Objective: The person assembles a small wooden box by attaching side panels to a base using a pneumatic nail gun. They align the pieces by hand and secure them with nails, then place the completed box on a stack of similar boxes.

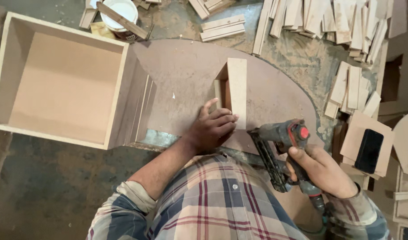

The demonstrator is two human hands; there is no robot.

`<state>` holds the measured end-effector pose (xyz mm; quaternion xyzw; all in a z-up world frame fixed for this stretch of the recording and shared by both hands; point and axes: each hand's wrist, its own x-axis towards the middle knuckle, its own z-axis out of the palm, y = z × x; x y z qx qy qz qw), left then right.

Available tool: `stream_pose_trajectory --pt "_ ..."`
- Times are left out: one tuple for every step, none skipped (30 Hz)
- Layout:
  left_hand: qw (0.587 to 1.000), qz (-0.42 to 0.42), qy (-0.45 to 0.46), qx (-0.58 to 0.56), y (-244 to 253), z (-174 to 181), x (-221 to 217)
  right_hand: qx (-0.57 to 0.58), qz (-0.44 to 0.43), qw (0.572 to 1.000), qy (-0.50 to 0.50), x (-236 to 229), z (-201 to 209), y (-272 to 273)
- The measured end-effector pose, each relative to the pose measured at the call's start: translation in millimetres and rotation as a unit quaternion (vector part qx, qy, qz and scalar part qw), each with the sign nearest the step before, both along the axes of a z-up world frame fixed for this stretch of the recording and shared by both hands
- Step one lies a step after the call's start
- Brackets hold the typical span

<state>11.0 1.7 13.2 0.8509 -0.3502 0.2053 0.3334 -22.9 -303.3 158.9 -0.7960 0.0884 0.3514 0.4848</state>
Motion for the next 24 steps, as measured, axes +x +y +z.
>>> stream_pose_trajectory --pt "1.000 0.008 -0.007 0.004 0 0 0 -0.025 0.000 1.000 0.004 3 7 6" --pt "1.000 0.008 -0.017 0.003 0 -1 0 -0.050 -0.001 0.999 0.009 6 11 13" --pt "1.000 0.010 -0.027 0.001 0 -1 0 -0.074 0.001 0.997 0.014 10 14 19" --pt "0.999 0.012 -0.036 -0.001 0 -2 0 -0.078 0.008 0.997 0.010 12 16 23" --pt "0.999 0.011 -0.040 -0.006 1 -2 1 -0.080 0.015 0.997 0.006 14 17 27" --pt "0.999 0.010 -0.045 -0.011 1 -3 2 -0.082 0.023 0.996 0.002 16 17 30" --pt "0.999 0.010 -0.050 -0.016 1 -3 3 -0.077 0.023 0.997 0.003 17 16 32" --pt "0.998 0.011 -0.060 -0.021 1 -4 4 -0.072 0.023 0.997 0.004 18 16 33" --pt "0.997 0.011 -0.069 -0.025 1 -5 5 -0.067 0.022 0.997 0.006 19 15 34" --pt "0.996 0.011 -0.078 -0.030 0 -6 5 -0.063 0.023 0.998 0.006 19 14 34" --pt "0.996 0.015 -0.081 -0.030 -1 -7 6 -0.060 0.025 0.998 0.005 20 14 34" --pt "0.996 0.018 -0.083 -0.030 -1 -9 6 -0.057 0.027 0.998 0.004 21 13 34" --pt "0.996 0.021 -0.085 -0.030 -2 -10 6 -0.059 0.024 0.998 0.006 21 13 34" --pt "0.996 0.019 -0.081 -0.033 -3 -11 6 -0.062 0.020 0.998 0.009 21 12 35" --pt "0.996 0.017 -0.077 -0.035 -3 -13 5 -0.064 0.016 0.998 0.011 20 12 35" --pt "0.996 0.015 -0.073 -0.038 -3 -14 5 -0.071 0.014 0.997 0.016 20 12 36" --pt "0.997 0.016 -0.070 -0.039 -4 -16 5 -0.078 0.012 0.997 0.021 20 12 36" --pt "0.997 0.018 -0.068 -0.040 -4 -18 4 -0.085 0.010 0.996 0.026 20 12 36" --pt "0.997 0.019 -0.066 -0.040 -4 -19 4 -0.095 0.010 0.995 0.025 19 12 35" --pt "0.997 0.018 -0.059 -0.040 -5 -21 4 -0.104 0.009 0.994 0.024 19 13 35" --pt "0.998 0.017 -0.054 -0.040 -6 -23 5 -0.113 0.007 0.993 0.023 18 14 34" --pt "0.998 0.017 -0.048 -0.040 -7 -24 5 -0.098 0.004 0.995 0.015 18 15 32" --pt "0.998 0.015 -0.040 -0.042 -7 -26 5 -0.084 0.001 0.996 0.007 18 16 32" --pt "0.998 0.013 -0.033 -0.045 -8 -27 6 -0.069 -0.001 0.998 -0.001 17 16 31"
